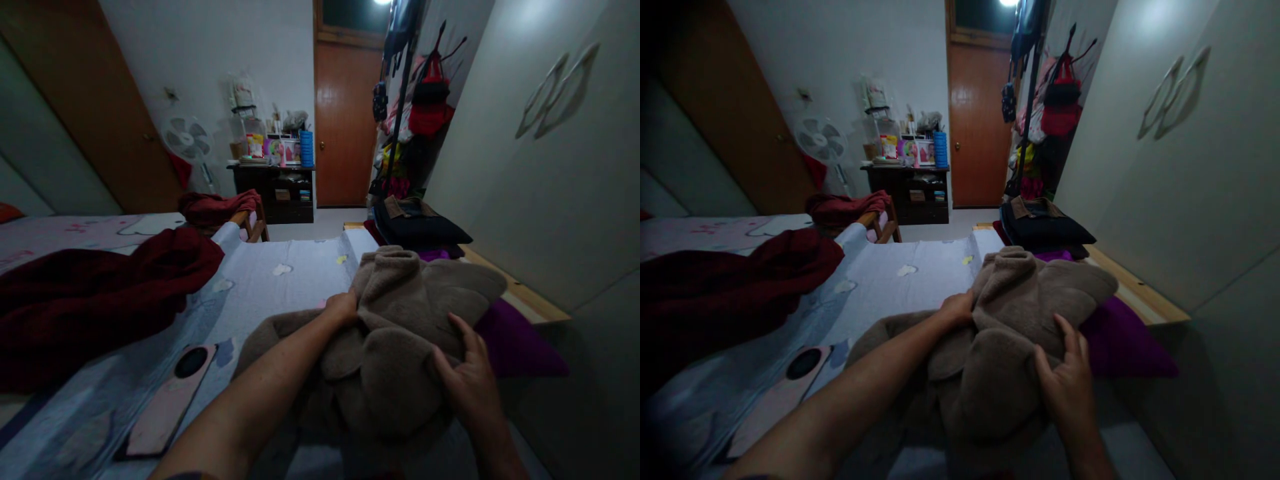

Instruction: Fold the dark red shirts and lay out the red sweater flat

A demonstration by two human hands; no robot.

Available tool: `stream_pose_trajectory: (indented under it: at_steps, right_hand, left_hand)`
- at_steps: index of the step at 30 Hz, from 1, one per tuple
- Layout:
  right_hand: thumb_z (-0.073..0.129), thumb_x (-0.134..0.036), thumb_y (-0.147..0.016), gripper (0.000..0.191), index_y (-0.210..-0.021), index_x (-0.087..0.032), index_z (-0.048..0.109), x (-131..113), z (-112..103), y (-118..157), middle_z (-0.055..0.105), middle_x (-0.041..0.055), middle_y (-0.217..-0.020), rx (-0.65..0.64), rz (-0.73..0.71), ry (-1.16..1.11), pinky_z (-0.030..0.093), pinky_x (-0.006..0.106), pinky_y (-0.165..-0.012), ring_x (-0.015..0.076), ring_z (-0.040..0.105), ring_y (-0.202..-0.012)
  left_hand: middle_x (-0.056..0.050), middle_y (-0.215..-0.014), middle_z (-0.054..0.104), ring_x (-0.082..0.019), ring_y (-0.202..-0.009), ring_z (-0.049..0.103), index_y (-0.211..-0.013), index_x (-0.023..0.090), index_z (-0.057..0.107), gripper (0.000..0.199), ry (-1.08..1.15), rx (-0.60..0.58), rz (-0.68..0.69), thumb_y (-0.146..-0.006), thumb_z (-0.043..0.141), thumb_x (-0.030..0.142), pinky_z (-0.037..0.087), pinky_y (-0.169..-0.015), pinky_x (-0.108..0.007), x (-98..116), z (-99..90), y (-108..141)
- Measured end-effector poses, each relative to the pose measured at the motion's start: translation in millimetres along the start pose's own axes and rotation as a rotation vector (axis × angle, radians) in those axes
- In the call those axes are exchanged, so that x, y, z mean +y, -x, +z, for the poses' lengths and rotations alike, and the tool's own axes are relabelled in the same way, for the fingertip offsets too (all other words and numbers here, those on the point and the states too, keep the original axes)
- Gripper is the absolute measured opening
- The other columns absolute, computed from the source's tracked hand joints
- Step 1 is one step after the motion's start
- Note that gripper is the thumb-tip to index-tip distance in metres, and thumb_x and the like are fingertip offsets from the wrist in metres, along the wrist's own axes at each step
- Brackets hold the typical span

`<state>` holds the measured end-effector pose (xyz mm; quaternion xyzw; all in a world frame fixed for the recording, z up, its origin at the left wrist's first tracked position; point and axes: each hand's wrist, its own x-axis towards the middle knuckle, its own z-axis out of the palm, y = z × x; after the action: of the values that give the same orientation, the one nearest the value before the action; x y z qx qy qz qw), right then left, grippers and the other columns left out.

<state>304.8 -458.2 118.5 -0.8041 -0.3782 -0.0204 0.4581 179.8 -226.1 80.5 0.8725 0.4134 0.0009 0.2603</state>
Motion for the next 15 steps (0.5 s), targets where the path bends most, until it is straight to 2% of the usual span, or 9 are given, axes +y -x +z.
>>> stream_pose_trajectory:
  at_steps: [3, 6, 8, 11, 13, 15]
  right_hand:
    - [0.055, -0.045, -0.08, 0.053, -0.13, -0.026, 0.053, -17.7, 2.4, -7.7, 0.048, 0.0075, -0.13, -0.002, -0.126, -0.092, 0.037, 0.046, -0.106, 0.028, 0.049, -0.121]
    - [0.058, -0.038, -0.081, 0.048, -0.128, -0.029, 0.055, -37.0, 4.3, -22.9, 0.049, 0.0042, -0.133, -0.011, -0.241, -0.208, 0.035, 0.043, -0.109, 0.0253, 0.047, -0.125]
    - [0.06, -0.036, -0.08, 0.051, -0.13, -0.029, 0.054, -46.9, 7.9, -36.8, 0.052, 0.0037, -0.133, -0.03, -0.256, -0.314, 0.037, 0.043, -0.108, 0.0248, 0.049, -0.124]
    - [0.06, -0.037, -0.08, 0.061, -0.139, -0.028, 0.045, -51.4, 18.9, -59.2, 0.055, 0.0061, -0.133, -0.071, -0.169, -0.484, 0.046, 0.042, -0.099, 0.0255, 0.055, -0.119]
    - [0.059, -0.038, -0.08, 0.067, -0.143, -0.026, 0.039, -46.2, 29.6, -72.7, 0.056, 0.0083, -0.134, -0.104, -0.092, -0.522, 0.051, 0.04, -0.092, 0.0259, 0.058, -0.115]
    - [0.059, -0.037, -0.079, 0.069, -0.144, -0.025, 0.039, -36.1, 41.3, -83.4, 0.059, 0.009, -0.129, -0.139, -0.054, -0.479, 0.053, 0.039, -0.088, 0.0256, 0.06, -0.111]
  left_hand:
    - [-0.011, -0.115, 0.067, -0.03, -0.104, 0.063, -0.117, 0.022, 0.056, 0.053, 0.102, 0.143, 0.058, -0.071, 0.064, 0.047, 0.049, -0.084, -0.037, -13.5, -17.7, 5.6]
    - [-0.006, -0.103, 0.07, -0.023, -0.095, 0.064, -0.102, 0.02, 0.061, 0.031, 0.36, 0.36, 0.148, -0.072, 0.056, 0.027, 0.049, -0.082, -0.032, -36.8, -55.0, 12.1]
    - [-0.005, -0.099, 0.07, -0.021, -0.09, 0.065, -0.102, 0.019, 0.06, 0.034, 0.56, 0.467, 0.21, -0.069, 0.052, 0.02, 0.051, -0.079, -0.031, -58.6, -86.5, 18.2]
    - [-0.004, -0.101, 0.069, -0.02, -0.087, 0.065, -0.112, 0.017, 0.054, 0.043, 0.798, 0.659, 0.163, -0.069, 0.052, 0.021, 0.053, -0.078, -0.032, -100.5, -129.5, 30.7]
    - [-0.005, -0.107, 0.067, -0.02, -0.093, 0.064, -0.116, 0.017, 0.053, 0.049, 0.804, 0.796, 0.091, -0.068, 0.055, 0.021, 0.052, -0.084, -0.033, -131.1, -146.9, 39.9]
    - [-0.007, -0.113, 0.065, -0.021, -0.098, 0.063, -0.121, 0.017, 0.051, 0.053, 0.793, 0.834, 0.013, -0.069, 0.057, 0.022, 0.051, -0.088, -0.034, -159.0, -151.2, 48.0]
